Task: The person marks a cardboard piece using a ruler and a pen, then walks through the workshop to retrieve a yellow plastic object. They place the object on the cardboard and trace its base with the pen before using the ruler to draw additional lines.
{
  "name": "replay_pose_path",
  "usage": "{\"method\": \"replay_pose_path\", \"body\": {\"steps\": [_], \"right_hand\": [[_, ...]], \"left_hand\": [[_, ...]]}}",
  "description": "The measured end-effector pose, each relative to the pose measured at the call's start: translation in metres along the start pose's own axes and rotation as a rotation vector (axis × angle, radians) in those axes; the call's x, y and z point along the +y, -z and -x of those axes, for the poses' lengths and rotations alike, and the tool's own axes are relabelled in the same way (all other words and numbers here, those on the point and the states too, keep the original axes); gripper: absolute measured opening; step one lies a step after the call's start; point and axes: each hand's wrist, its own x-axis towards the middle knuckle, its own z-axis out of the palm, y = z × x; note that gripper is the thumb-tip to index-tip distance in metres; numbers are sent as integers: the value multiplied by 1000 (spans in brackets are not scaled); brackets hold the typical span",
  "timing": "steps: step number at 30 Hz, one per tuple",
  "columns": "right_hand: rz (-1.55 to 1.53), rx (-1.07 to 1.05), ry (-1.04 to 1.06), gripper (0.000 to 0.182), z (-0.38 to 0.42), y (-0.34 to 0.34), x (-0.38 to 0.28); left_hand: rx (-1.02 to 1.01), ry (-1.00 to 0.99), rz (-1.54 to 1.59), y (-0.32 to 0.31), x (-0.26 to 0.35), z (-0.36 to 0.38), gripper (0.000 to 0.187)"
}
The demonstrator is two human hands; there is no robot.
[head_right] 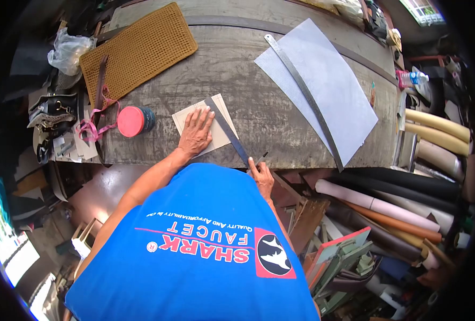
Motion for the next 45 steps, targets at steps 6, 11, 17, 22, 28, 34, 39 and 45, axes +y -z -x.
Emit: {"method": "replay_pose_path", "body": {"steps": [6, 11, 17, 22, 28, 34, 39, 45], "right_hand": [[17, -27, 37, 59, 3, -6, 16], [-44, -101, 22, 63, 4, -6, 21], [-57, -115, 26, 63, 4, -3, 21], [-56, -116, 5, 62, 5, -4, 19], [-88, -106, -49, 60, 6, -8, 16], [-104, -94, -69, 62, 7, -9, 15], [-121, -81, -50, 59, 5, -7, 14], [-118, -24, 27, 60, 3, -1, 14]], "left_hand": [[-19, 97, -77, -12, 23, -2, 74], [25, 105, -5, -8, 23, -2, 77], [16, 117, -6, -8, 22, -1, 76], [-11, 114, -8, -6, 23, -2, 76], [-23, 111, -12, -8, 22, -2, 76], [-15, 108, -19, -9, 22, -2, 76], [-2, 85, -38, -12, 21, -1, 76], [36, 93, -12, -14, 21, -2, 73]]}}
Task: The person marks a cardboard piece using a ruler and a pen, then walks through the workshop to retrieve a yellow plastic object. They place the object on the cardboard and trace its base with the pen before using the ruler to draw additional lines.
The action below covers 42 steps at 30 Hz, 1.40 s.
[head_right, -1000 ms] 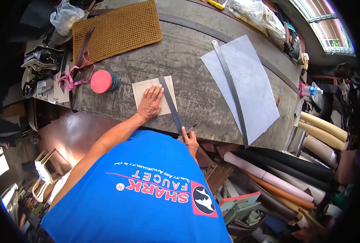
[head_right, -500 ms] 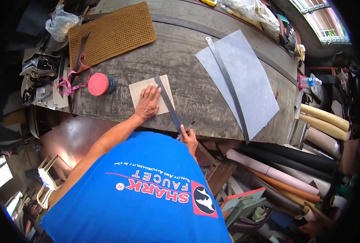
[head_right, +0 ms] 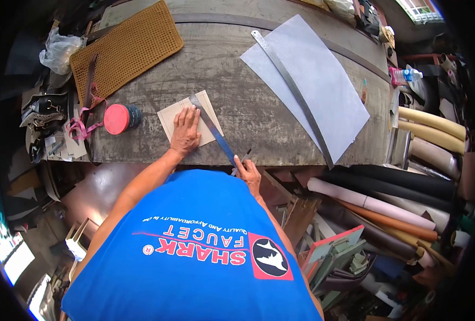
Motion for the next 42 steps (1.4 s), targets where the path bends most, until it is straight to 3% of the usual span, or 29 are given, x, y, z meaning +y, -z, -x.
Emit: {"method": "replay_pose_path", "body": {"steps": [17, 32, 42], "right_hand": [[31, -7, 85, 73, 7, -1, 0], [158, -80, -9, 67, 6, -3, -5], [25, -98, -91, 59, 5, -5, -4]], "left_hand": [[-55, -22, -54, 1, -1, 0, 76], [-21, -7, -1, 5, 1, -2, 71], [-44, 4, -5, 1, 0, 0, 73]]}}
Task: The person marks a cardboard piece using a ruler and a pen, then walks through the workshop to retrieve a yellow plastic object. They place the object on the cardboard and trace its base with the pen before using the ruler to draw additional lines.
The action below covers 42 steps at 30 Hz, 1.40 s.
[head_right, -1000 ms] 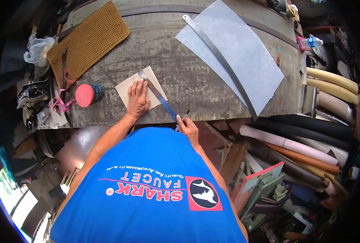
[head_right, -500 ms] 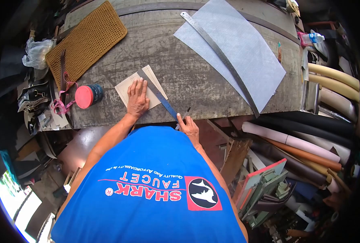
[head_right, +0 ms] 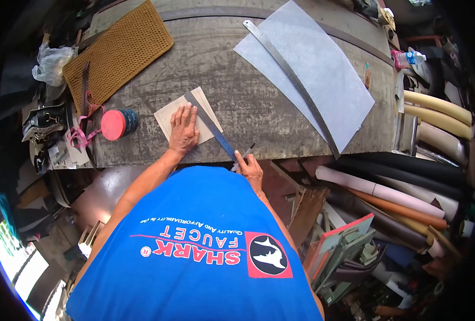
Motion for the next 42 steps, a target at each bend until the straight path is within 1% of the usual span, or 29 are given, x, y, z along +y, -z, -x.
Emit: {"method": "replay_pose_path", "body": {"steps": [8, 13, 16, 29, 31, 42], "right_hand": [[-46, 44, -20, 53, -1, -2, -1], [-65, 36, -47, 51, -3, 1, -4], [-80, 32, -72, 51, -1, -3, -3], [-16, 64, -55, 52, -2, -1, -8], [-61, 83, -55, 52, -2, -1, -7], [-85, 80, -29, 54, -2, -4, -1]], "left_hand": [[6, -13, -57, -2, -1, 0, 76], [8, -17, -65, -2, -2, 0, 76], [8, -16, -66, -2, -1, 0, 76], [28, -14, -38, -3, -2, 1, 77], [39, -13, -6, -2, -1, 0, 75], [33, -15, 7, -1, -2, 1, 77]]}}
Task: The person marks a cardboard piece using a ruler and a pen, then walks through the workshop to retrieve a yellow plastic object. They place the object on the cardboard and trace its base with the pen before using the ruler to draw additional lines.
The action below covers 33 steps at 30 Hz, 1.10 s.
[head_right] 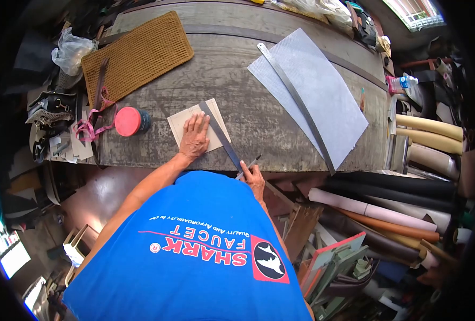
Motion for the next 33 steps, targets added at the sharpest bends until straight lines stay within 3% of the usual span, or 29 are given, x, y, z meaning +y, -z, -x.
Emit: {"method": "replay_pose_path", "body": {"steps": [33], "right_hand": [[9, -32, 54, 60, 0, 1, 8]], "left_hand": [[-22, 12, -6, 0, 1, 0, 77]]}}
